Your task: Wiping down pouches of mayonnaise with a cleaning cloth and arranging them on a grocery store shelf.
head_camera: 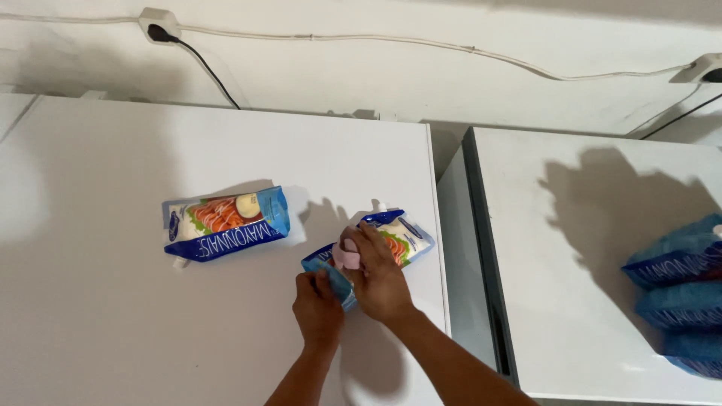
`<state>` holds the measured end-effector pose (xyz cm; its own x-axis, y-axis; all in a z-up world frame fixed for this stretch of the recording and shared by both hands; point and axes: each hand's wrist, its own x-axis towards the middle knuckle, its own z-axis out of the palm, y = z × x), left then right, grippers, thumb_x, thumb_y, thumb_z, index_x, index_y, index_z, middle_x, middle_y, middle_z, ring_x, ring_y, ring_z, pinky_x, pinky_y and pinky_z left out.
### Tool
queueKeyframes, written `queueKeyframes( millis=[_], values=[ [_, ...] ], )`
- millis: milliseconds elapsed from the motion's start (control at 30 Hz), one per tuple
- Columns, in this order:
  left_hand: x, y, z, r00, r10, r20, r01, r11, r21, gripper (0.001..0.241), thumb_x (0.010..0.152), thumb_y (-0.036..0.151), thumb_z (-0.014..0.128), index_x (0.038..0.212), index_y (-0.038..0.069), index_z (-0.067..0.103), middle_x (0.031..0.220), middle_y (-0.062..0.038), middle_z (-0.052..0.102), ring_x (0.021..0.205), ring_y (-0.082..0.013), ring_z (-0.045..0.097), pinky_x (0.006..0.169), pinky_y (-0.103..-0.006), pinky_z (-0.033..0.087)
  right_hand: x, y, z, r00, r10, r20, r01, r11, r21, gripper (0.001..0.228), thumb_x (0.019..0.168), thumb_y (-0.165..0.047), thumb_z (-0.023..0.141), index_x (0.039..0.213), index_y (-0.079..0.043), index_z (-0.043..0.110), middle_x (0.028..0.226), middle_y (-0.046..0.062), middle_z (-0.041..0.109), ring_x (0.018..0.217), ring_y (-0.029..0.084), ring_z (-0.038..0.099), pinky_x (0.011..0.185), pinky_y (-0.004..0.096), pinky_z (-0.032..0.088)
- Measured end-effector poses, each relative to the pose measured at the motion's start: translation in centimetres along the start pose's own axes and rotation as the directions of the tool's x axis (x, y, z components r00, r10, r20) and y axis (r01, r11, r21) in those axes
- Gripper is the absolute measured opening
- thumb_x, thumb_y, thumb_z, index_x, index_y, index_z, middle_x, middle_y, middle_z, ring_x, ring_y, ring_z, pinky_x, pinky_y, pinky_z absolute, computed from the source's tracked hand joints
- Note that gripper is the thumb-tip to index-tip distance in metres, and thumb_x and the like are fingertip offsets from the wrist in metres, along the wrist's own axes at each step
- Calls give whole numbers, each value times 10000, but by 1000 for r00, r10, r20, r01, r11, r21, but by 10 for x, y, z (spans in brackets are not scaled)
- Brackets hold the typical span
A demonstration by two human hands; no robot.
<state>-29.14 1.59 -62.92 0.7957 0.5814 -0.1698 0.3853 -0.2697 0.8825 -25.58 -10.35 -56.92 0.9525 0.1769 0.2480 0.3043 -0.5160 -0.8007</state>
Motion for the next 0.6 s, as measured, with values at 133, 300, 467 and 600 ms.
queueKeyframes(
  millis=[133, 300, 467, 600],
  values=[
    [7, -20, 16, 998, 46, 50, -43, 997, -62, 332, 1056, 371, 450, 1001, 63, 559, 927, -181, 731, 833, -355, 730, 725, -485, 557, -4, 32, -1, 957, 60, 284, 74, 896, -438, 581, 1010, -231, 628, 1527, -135, 382, 1600, 156, 322, 1529, 391, 262, 1158, 552, 158],
    [8, -5, 14, 999, 48, 8, -48, 996, 77, 356, 1062, 399, 462, 1024, 70, 592, 936, -208, 729, 860, -422, 685, 733, -505, 516, -28, 42, 13, 992, 31, 121, 25, 898, -440, 615, 927, -159, 606, 1508, -113, 409, 1570, 132, 412, 1491, 328, 331, 1220, 492, 232],
    [0, -10, 0, 999, -36, -12, 36, 999, 24, 321, 1038, 395, 487, 1004, 107, 626, 906, -164, 753, 840, -373, 725, 732, -475, 551, -23, -19, 6, 998, 11, -54, -27, 952, -305, 498, 874, -159, 684, 1356, -134, 563, 1359, 126, 577, 1261, 348, 552, 1078, 479, 405],
    [-4, -34, -1, 971, 233, -53, -239, 957, -163, 307, 849, 313, 656, 1053, 85, 623, 910, -151, 772, 824, -338, 762, 691, -453, 590, -29, -41, 10, 989, -130, 64, 134, 989, -60, 455, 825, -164, 746, 1262, -104, 635, 1141, 155, 600, 1045, 343, 651, 876, 436, 567]
  ],
)
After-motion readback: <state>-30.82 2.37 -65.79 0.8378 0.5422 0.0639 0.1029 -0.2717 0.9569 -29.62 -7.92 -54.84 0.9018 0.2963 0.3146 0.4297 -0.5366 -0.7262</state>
